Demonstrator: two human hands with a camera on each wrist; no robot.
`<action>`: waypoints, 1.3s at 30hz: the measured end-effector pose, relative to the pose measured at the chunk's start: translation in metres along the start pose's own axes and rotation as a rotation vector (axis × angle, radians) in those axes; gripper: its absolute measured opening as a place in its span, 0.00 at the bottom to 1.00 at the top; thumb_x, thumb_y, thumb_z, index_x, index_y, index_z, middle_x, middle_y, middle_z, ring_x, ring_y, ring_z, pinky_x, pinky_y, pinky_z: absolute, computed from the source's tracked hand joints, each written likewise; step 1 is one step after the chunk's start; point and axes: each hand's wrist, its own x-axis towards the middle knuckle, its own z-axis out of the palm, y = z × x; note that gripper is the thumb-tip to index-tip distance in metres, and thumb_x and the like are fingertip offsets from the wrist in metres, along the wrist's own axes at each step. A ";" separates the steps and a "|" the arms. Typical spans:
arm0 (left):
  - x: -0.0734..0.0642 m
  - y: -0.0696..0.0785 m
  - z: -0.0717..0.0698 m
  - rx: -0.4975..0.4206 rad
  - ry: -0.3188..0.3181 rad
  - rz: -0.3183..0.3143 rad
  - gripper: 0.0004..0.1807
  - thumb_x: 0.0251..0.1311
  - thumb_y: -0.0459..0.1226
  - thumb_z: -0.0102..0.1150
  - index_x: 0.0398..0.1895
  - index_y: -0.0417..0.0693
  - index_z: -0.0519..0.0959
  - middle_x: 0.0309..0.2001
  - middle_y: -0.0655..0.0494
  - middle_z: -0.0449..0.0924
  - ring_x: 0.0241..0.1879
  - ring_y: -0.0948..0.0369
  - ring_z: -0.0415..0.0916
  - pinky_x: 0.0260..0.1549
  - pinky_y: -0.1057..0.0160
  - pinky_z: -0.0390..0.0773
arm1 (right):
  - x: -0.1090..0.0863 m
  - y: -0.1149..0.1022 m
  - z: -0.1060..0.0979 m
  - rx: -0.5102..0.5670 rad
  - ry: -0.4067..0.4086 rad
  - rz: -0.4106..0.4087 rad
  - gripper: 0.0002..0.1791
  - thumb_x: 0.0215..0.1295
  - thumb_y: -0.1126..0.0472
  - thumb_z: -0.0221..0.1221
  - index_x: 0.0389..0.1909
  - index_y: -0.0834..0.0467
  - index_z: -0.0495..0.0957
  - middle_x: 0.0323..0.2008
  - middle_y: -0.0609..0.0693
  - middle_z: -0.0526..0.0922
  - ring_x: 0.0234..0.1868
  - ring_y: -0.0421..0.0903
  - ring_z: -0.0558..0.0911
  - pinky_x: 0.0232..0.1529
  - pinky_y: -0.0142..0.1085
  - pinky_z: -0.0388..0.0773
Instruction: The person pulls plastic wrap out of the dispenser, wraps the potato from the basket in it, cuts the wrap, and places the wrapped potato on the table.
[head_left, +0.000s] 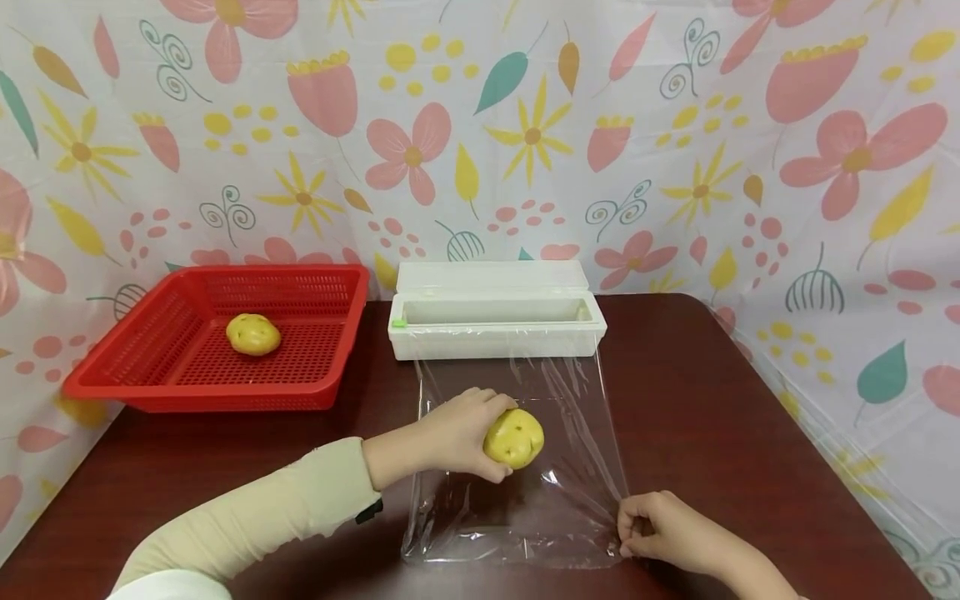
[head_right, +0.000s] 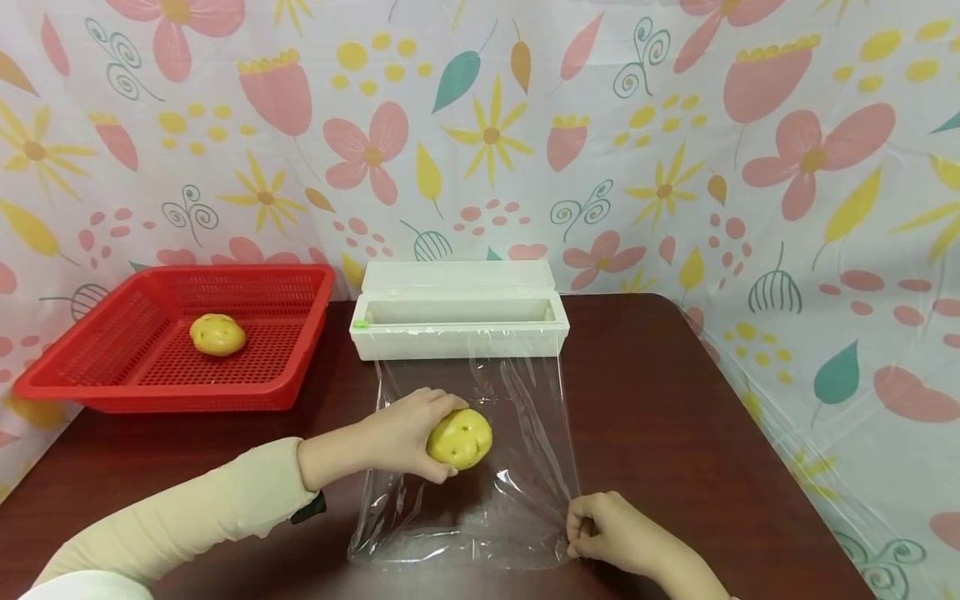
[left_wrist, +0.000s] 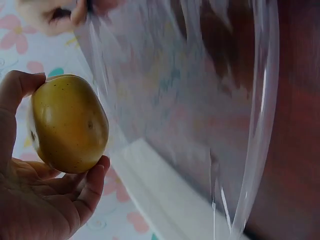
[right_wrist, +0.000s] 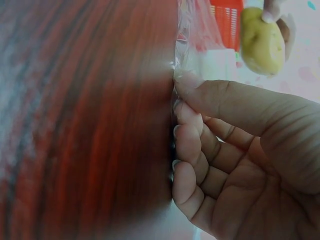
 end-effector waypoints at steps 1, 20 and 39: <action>-0.001 0.002 0.003 -0.002 -0.010 0.002 0.39 0.37 0.49 0.72 0.55 0.43 0.72 0.44 0.54 0.77 0.43 0.59 0.71 0.42 0.65 0.74 | 0.000 0.000 0.000 0.004 -0.004 0.006 0.08 0.57 0.64 0.64 0.24 0.57 0.74 0.20 0.37 0.76 0.21 0.25 0.70 0.18 0.27 0.71; -0.010 0.012 0.035 0.074 -0.106 0.020 0.39 0.36 0.51 0.72 0.55 0.46 0.73 0.44 0.57 0.77 0.41 0.64 0.70 0.39 0.69 0.74 | 0.000 -0.002 -0.002 -0.018 0.000 0.028 0.08 0.57 0.63 0.64 0.24 0.56 0.74 0.21 0.36 0.75 0.21 0.26 0.69 0.19 0.27 0.71; -0.015 0.011 0.047 0.077 -0.125 0.003 0.41 0.39 0.53 0.71 0.58 0.46 0.71 0.48 0.56 0.77 0.43 0.63 0.72 0.44 0.66 0.75 | 0.001 -0.004 0.003 -0.097 0.036 0.039 0.09 0.55 0.66 0.65 0.23 0.55 0.73 0.21 0.36 0.74 0.22 0.26 0.69 0.19 0.26 0.69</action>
